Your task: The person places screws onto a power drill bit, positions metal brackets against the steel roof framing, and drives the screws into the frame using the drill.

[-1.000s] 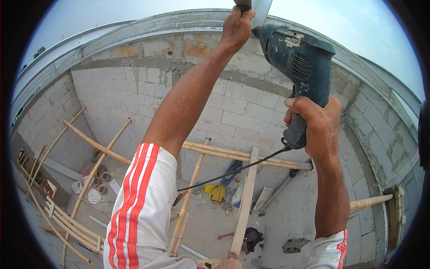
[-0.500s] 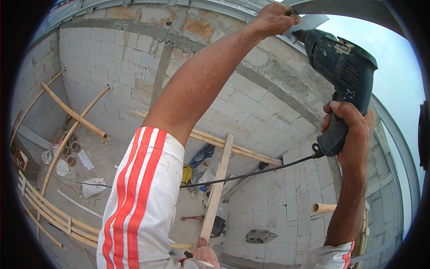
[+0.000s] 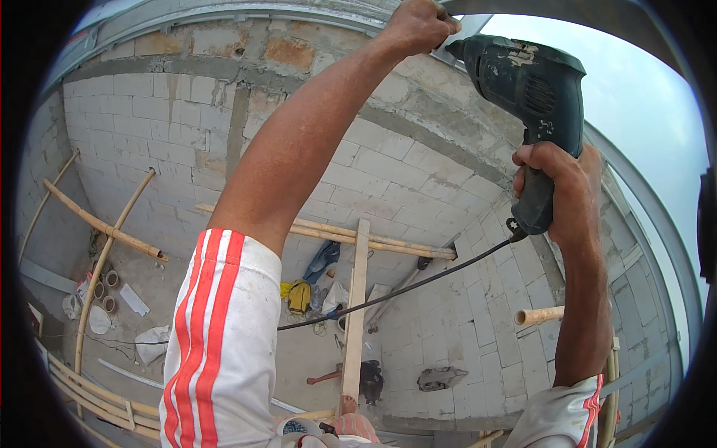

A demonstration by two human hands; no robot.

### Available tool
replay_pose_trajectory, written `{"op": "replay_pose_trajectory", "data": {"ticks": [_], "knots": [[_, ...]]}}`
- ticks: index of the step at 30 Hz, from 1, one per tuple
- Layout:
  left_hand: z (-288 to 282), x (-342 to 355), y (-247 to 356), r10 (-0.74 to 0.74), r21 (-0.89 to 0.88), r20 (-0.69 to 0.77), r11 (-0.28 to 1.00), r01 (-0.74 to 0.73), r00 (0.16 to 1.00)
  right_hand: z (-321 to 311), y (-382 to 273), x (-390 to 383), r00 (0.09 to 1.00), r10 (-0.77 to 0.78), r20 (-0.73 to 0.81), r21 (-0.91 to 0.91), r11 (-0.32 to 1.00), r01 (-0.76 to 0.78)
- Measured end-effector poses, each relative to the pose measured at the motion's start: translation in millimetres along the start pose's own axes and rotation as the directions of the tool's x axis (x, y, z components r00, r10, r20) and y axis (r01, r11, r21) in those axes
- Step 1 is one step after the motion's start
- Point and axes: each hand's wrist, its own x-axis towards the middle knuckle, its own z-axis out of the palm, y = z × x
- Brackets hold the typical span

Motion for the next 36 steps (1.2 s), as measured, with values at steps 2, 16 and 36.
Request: {"op": "replay_pose_trajectory", "data": {"ticks": [2, 16, 36], "knots": [[-3, -3, 2, -0.086, -0.141, 0.111, 0.985, 0.101, 0.99, -1, 0, 0, 1.0, 0.004, 0.01, -0.047, 0.999, -0.004], [-3, 7, 1, 0.032, -0.274, 0.183, 0.962, 0.02, 0.983, -13, 15, 11, 0.999, -0.036, 0.022, 0.012, 0.999, 0.036], [-4, -79, 7, -0.334, -0.672, 0.083, 0.677, 0.301, 0.939, -36, 17, 26, 0.996, -0.029, 0.083, 0.049, 0.998, 0.025]]}}
